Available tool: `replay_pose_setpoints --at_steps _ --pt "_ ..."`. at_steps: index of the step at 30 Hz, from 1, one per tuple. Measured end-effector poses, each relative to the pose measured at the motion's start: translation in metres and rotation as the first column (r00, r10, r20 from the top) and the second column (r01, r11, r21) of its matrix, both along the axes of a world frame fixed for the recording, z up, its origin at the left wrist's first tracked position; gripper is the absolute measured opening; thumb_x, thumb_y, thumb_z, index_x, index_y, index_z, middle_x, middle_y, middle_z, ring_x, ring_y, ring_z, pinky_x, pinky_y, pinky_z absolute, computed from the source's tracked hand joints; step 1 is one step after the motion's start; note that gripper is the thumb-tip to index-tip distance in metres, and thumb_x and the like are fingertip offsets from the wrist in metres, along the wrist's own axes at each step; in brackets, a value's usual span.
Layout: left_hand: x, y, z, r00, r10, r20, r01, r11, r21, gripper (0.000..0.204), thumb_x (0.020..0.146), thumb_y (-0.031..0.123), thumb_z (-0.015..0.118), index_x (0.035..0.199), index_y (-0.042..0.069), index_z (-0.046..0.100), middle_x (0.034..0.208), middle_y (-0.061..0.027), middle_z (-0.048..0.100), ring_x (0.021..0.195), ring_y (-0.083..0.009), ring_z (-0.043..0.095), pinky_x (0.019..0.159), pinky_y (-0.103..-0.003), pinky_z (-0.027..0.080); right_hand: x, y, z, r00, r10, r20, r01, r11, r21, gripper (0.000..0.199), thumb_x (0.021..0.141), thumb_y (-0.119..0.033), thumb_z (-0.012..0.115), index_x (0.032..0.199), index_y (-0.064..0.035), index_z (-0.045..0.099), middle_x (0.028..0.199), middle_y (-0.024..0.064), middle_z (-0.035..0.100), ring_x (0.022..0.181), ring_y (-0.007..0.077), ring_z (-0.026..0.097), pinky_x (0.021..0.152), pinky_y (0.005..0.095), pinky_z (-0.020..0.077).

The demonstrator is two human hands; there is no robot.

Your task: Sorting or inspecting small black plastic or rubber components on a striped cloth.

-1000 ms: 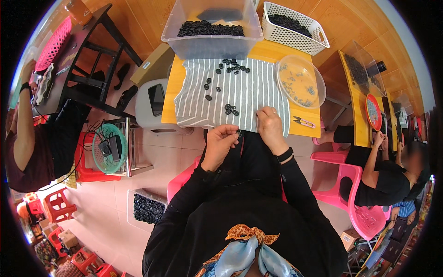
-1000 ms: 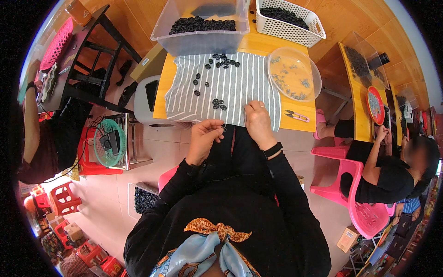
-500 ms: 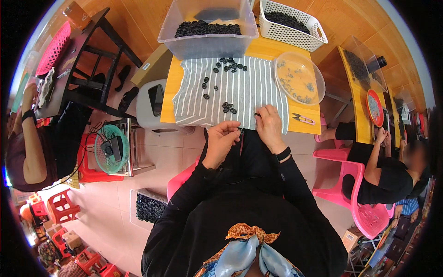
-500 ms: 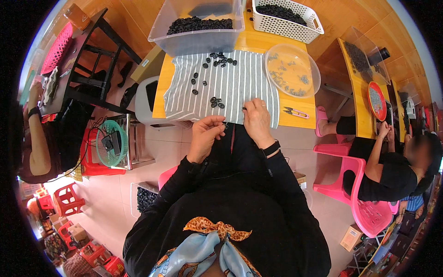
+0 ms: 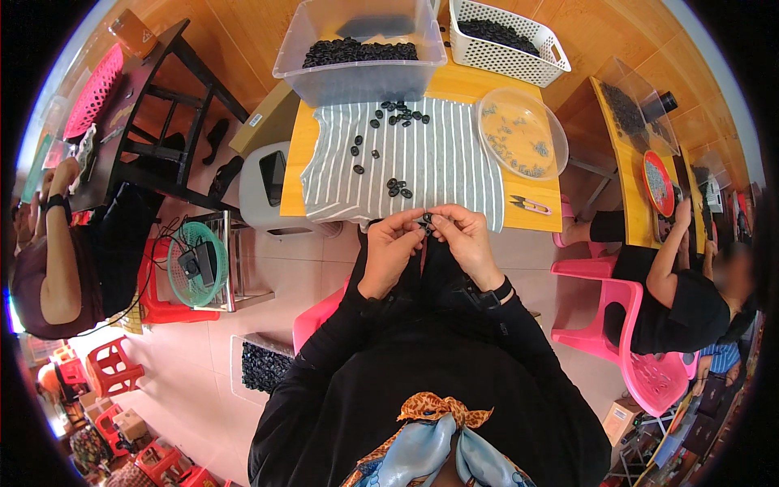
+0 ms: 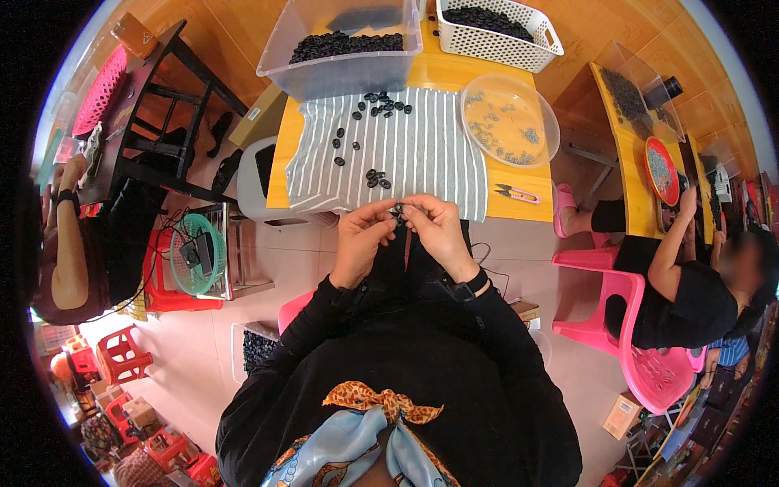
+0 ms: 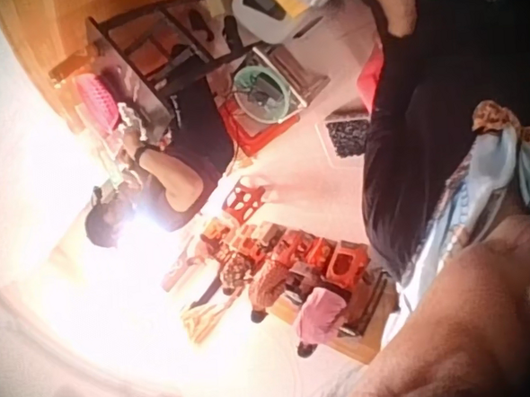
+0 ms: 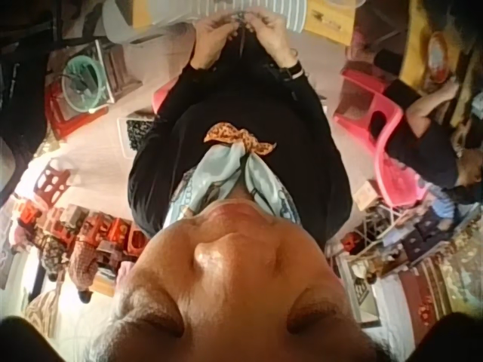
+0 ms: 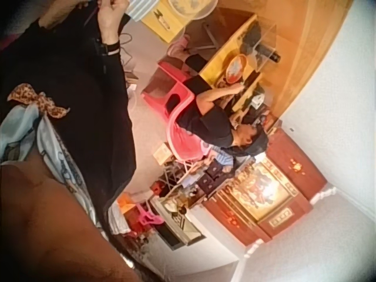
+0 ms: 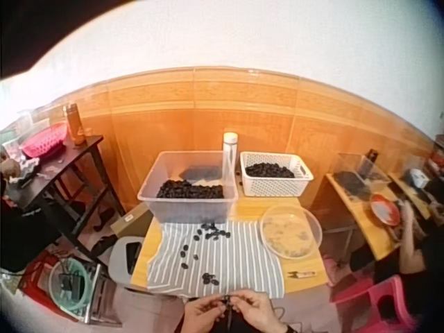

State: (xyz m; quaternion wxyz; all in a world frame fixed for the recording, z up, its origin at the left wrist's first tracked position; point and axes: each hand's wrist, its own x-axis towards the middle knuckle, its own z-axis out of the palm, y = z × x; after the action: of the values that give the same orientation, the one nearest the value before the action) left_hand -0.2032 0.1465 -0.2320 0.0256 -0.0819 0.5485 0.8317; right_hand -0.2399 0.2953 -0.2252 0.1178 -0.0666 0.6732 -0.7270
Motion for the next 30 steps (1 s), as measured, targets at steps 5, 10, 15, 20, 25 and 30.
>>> replay_pose_setpoints --at_steps 5,10,15,20,25,30 --pt "0.002 0.000 -0.001 1.000 0.015 -0.008 -0.015 1.000 -0.004 0.028 0.079 -0.002 0.059 0.107 0.000 0.064 0.078 -0.0006 0.061 0.062 -0.0055 0.055 0.052 -0.017 0.042 0.001 -0.002 0.002 1.000 0.013 -0.006 -0.012 1.000 0.026 0.012 0.087 -0.005 0.057 0.095 0.0009 0.065 0.072 -0.0002 0.061 0.063 0.0051 0.054 0.058 0.0194 0.0441" --pt "0.002 0.002 -0.002 0.997 0.078 -0.011 -0.077 0.997 0.016 0.027 0.078 -0.004 0.060 0.105 0.000 0.065 0.077 -0.0011 0.061 0.061 -0.0064 0.055 0.052 -0.018 0.043 0.006 -0.005 -0.002 0.998 0.033 -0.047 -0.031 0.999 0.035 0.014 0.086 -0.002 0.058 0.098 -0.0001 0.066 0.077 -0.0008 0.060 0.066 0.0042 0.053 0.059 0.0179 0.0426" --pt "0.002 0.001 -0.002 0.994 0.102 -0.038 -0.098 0.991 0.093 0.026 0.080 -0.006 0.059 0.104 -0.001 0.065 0.077 -0.0026 0.062 0.062 -0.0072 0.056 0.054 -0.018 0.045 0.010 -0.007 0.004 0.974 0.086 -0.210 -0.074 0.995 0.064 0.021 0.083 0.003 0.059 0.104 0.0009 0.062 0.080 0.0013 0.056 0.071 0.0058 0.053 0.061 0.0190 0.0423" --pt "0.003 0.000 0.000 0.994 0.103 -0.028 -0.097 0.982 0.164 0.025 0.081 -0.006 0.058 0.104 -0.002 0.064 0.078 -0.0043 0.063 0.063 -0.0078 0.056 0.058 -0.019 0.046 0.009 -0.008 0.015 0.899 0.148 -0.412 -0.058 0.973 0.223 0.027 0.079 0.007 0.059 0.105 0.0026 0.058 0.079 0.0086 0.052 0.066 0.0159 0.057 0.059 0.0239 0.0442" --pt "0.003 -0.004 0.005 0.999 0.035 -0.007 -0.033 0.974 0.223 0.024 0.082 -0.005 0.060 0.105 -0.003 0.063 0.080 -0.0057 0.064 0.065 -0.0094 0.058 0.059 -0.020 0.048 0.010 -0.007 0.016 0.804 0.160 -0.572 0.049 0.942 0.333 0.026 0.078 0.007 0.058 0.105 0.0038 0.059 0.082 0.0128 0.056 0.072 0.0231 0.058 0.063 0.0276 0.0460" --pt "0.006 -0.005 0.004 1.000 0.017 -0.025 -0.011 0.977 0.215 0.023 0.082 -0.005 0.060 0.104 -0.003 0.063 0.080 -0.0066 0.064 0.066 -0.0106 0.060 0.059 -0.020 0.049 0.013 -0.006 0.019 0.791 0.146 -0.594 0.065 0.946 0.318 0.025 0.079 0.007 0.057 0.104 0.0049 0.058 0.084 0.0131 0.057 0.073 0.0235 0.059 0.064 0.0278 0.0467"
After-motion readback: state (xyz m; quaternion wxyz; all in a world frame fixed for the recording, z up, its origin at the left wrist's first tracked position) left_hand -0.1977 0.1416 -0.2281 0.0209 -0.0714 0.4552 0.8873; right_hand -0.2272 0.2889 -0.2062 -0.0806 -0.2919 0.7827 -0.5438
